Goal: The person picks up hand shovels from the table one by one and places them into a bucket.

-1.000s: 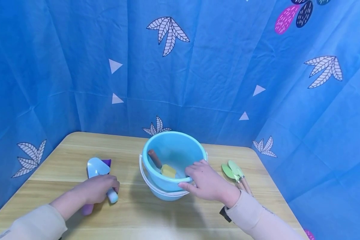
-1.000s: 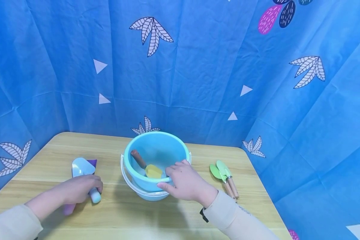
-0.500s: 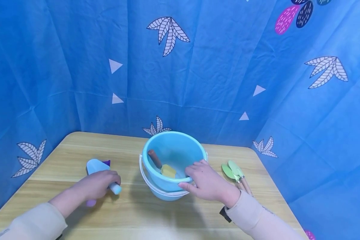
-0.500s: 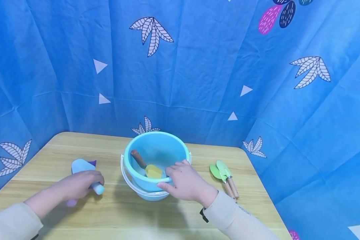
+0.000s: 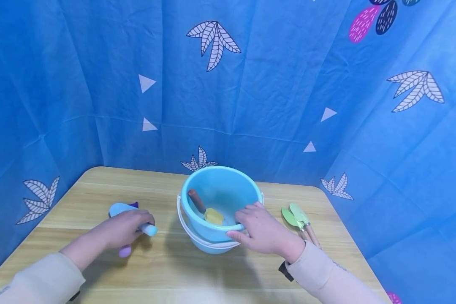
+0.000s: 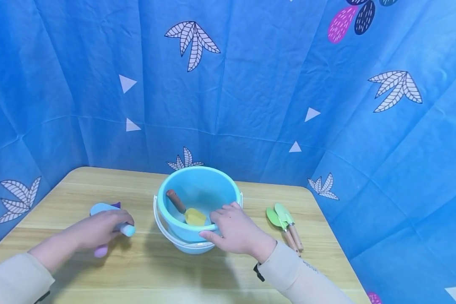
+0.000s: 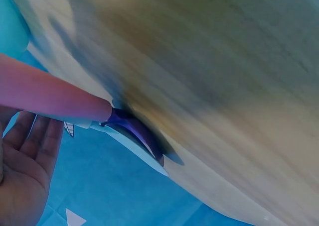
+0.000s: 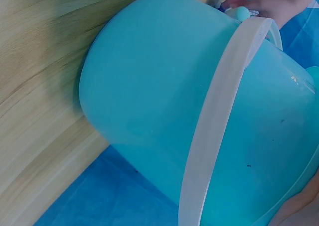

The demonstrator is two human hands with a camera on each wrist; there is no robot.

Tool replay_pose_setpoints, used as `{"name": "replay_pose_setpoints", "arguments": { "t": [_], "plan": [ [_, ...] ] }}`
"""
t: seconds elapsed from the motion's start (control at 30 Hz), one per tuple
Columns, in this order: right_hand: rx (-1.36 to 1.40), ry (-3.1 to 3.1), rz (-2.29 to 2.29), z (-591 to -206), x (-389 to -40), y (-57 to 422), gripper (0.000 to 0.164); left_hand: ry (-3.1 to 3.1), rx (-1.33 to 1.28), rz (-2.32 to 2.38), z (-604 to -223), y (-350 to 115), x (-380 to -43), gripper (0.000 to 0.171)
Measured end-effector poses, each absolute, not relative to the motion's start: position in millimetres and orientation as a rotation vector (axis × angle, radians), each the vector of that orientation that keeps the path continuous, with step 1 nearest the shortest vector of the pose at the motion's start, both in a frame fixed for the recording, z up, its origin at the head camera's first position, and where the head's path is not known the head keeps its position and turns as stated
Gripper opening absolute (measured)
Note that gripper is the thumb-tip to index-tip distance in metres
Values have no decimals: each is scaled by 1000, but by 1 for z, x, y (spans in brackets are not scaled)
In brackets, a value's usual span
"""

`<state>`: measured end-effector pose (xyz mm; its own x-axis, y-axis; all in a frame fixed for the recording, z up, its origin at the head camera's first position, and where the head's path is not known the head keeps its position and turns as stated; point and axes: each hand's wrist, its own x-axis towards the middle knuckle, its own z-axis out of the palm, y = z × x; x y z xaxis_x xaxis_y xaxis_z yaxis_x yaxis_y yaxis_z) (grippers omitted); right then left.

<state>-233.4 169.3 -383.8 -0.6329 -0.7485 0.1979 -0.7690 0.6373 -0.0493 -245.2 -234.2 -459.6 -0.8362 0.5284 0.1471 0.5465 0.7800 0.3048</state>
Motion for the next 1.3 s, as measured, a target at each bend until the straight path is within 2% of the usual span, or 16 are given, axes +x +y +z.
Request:
{"name": "replay_pose_setpoints", "arguments": {
  "t": [0.2,0.83,1.3],
  "plan": [
    [1256,-2708,196,-382,-232,169,48,-2868,-862,-525,-455,-236,-248,27],
    [1254,-2716,212,-381,-231,168,53,-2776,-706,-653,-435,-234,-253,29],
    [1256,-2705,198,-379,-231,168,46,-2757,-612,-686,-423,-233,-258,28]
  ]
}}
